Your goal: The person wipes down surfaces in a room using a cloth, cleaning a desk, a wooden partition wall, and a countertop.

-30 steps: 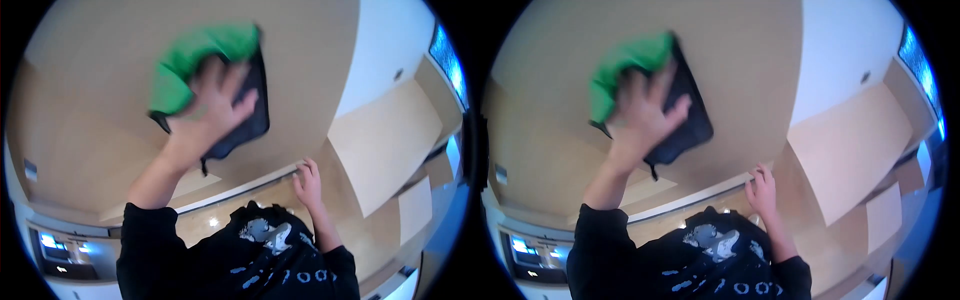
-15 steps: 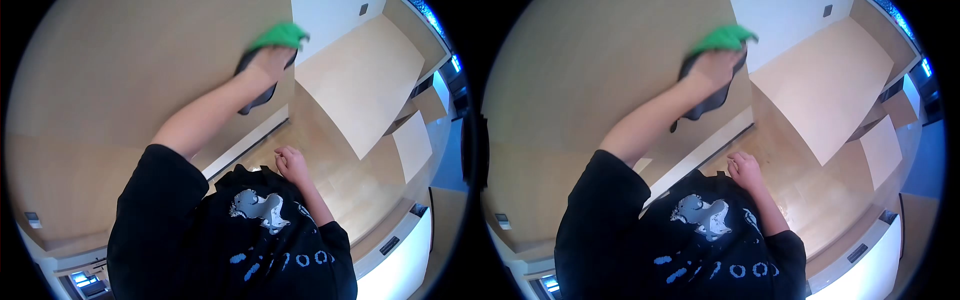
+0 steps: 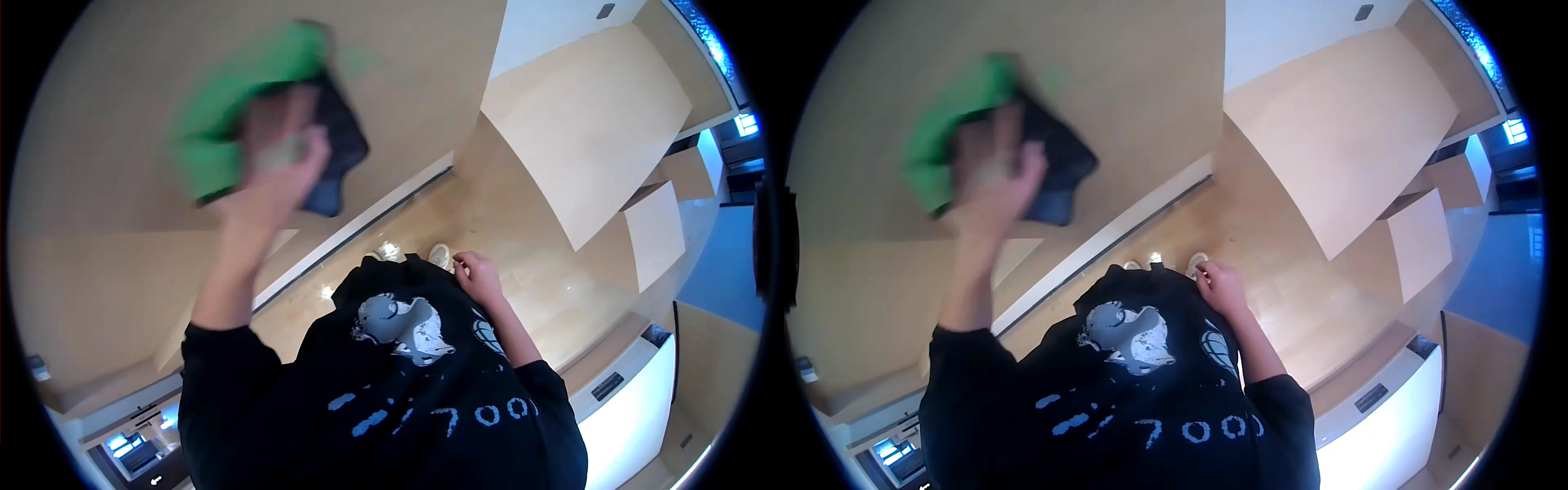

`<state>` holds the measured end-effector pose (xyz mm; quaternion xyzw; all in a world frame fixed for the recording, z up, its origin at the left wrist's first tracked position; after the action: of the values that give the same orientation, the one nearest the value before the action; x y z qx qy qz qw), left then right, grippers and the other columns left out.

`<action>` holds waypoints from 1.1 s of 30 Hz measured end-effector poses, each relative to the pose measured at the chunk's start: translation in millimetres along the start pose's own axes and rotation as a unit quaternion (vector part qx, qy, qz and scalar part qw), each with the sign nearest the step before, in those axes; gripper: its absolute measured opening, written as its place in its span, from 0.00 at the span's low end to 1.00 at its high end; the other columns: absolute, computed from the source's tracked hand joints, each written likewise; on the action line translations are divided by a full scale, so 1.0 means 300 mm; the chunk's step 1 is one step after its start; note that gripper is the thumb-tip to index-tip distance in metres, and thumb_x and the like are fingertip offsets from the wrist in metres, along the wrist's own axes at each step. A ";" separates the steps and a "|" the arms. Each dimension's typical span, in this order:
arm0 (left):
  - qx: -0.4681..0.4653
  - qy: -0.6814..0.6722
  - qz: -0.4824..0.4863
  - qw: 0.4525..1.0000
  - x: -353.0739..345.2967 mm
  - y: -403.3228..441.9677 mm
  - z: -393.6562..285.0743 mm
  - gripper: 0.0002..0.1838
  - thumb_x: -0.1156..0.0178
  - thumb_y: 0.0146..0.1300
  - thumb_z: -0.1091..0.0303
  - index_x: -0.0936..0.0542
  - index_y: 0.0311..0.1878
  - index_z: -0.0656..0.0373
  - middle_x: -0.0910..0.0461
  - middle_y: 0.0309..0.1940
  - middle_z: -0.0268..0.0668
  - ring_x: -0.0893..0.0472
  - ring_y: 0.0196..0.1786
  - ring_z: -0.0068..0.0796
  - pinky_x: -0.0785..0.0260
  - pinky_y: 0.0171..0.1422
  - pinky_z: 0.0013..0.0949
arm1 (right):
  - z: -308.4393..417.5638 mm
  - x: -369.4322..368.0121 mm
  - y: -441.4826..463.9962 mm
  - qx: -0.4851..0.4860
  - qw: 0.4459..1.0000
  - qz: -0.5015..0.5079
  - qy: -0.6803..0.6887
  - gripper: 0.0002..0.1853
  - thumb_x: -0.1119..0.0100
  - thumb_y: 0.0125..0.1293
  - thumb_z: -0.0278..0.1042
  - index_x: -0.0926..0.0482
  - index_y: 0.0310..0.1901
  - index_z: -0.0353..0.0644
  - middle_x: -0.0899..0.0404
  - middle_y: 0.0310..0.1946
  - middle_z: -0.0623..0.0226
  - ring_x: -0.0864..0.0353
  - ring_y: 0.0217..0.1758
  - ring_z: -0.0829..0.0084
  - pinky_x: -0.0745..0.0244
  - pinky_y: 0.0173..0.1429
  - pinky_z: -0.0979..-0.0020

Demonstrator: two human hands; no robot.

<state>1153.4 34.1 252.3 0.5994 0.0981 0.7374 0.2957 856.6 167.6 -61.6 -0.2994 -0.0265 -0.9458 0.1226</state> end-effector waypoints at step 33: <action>-0.108 -0.067 0.418 0.899 -0.559 -0.363 -0.163 0.29 0.60 0.78 0.62 0.42 0.79 0.58 0.41 0.80 0.45 0.41 0.81 0.43 0.51 0.86 0.46 | 0.069 -0.107 0.184 0.016 0.983 0.166 -0.076 0.11 0.43 0.70 0.39 0.19 0.48 0.43 0.16 0.41 0.52 0.16 0.45 0.48 0.20 0.50 0.51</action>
<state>1160.0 39.2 46.7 0.5976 -0.2621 0.7572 0.0289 907.3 123.5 -64.3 -0.3685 -0.0005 -0.8864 0.2802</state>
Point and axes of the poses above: each hand's wrist, its own y-axis towards the middle knuckle, its own x-axis out of the back of the hand, z = x × y, the point moved 1 cm from there along y, towards the middle knuckle
